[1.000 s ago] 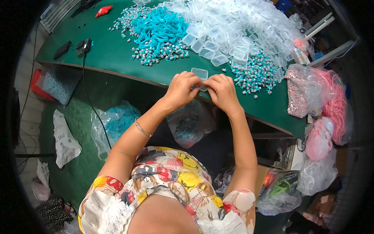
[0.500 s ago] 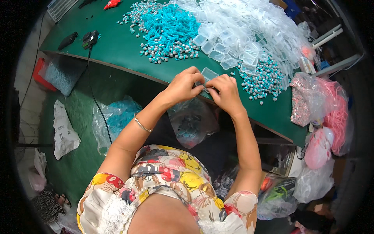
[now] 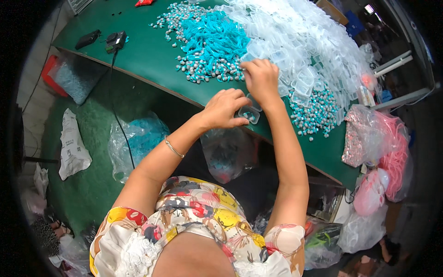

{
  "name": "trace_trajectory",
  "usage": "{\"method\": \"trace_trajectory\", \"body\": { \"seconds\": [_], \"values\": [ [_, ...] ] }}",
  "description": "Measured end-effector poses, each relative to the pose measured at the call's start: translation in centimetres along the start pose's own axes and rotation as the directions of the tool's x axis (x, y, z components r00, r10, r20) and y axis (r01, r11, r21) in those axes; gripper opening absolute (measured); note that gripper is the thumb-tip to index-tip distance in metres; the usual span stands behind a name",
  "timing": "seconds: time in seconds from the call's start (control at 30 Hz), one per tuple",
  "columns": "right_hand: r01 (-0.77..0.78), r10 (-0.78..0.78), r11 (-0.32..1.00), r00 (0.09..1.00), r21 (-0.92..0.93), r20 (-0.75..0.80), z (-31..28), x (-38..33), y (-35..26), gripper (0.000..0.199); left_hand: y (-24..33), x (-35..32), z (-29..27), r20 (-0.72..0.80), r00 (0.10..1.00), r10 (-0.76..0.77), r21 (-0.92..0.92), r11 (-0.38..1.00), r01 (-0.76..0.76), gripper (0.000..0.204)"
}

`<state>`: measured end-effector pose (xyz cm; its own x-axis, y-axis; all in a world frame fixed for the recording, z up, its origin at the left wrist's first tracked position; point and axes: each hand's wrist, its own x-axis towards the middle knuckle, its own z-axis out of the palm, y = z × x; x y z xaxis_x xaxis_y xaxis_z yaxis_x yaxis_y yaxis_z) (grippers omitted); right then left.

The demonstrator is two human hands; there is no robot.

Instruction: The person repeatedly picks up small teal and white beads from a large pile on a green table and places them into small, clear plastic containers. The person handles the beads and containers by hand, filling the containers one by one and setting them aside on the table.

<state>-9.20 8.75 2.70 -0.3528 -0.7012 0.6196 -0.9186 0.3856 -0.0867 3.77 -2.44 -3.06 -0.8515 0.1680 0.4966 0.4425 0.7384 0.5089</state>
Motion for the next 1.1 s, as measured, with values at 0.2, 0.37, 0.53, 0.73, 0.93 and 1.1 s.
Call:
{"method": "trace_trajectory", "body": {
  "seconds": [0.2, 0.37, 0.53, 0.73, 0.93, 1.1],
  "values": [
    [0.1, -0.095, 0.974, 0.995, -0.203, 0.032, 6.3, 4.0, 1.4, 0.021, 0.0, -0.2, -0.1, -0.021, 1.0, -0.009, -0.008, 1.0, 0.009, 0.047],
    [0.114, -0.112, 0.99, 0.993, -0.08, 0.033, 6.0, 4.5, 1.7, 0.023, 0.1, -0.3, 0.0, -0.049, 0.999, -0.018, -0.013, 1.0, 0.017, 0.047],
    [-0.033, 0.052, 0.961, 0.997, 0.276, -0.063, 2.6, 2.2, 1.6, 0.019, 0.4, -0.3, -0.3, -0.053, 0.998, -0.03, -0.047, 0.999, 0.028, 0.046],
    [-0.46, 0.405, 0.564, 0.878, 0.686, 0.256, -2.6, -3.7, 0.8, 0.014, 0.4, -0.1, -0.1, -0.061, 0.998, -0.03, -0.052, 0.998, 0.027, 0.047],
    [-0.585, 0.437, 0.578, 0.811, 0.569, 0.39, -5.8, -8.1, -0.5, 0.019, 0.5, 0.0, -0.4, -0.053, 0.997, -0.047, -0.033, 0.998, 0.045, 0.048],
    [-0.522, 0.412, 0.723, 0.852, 0.453, 0.324, -6.2, -8.9, -2.4, 0.017, 0.5, 0.1, -0.4, -0.058, 0.997, -0.047, -0.021, 0.999, 0.046, 0.05]
  ]
}}
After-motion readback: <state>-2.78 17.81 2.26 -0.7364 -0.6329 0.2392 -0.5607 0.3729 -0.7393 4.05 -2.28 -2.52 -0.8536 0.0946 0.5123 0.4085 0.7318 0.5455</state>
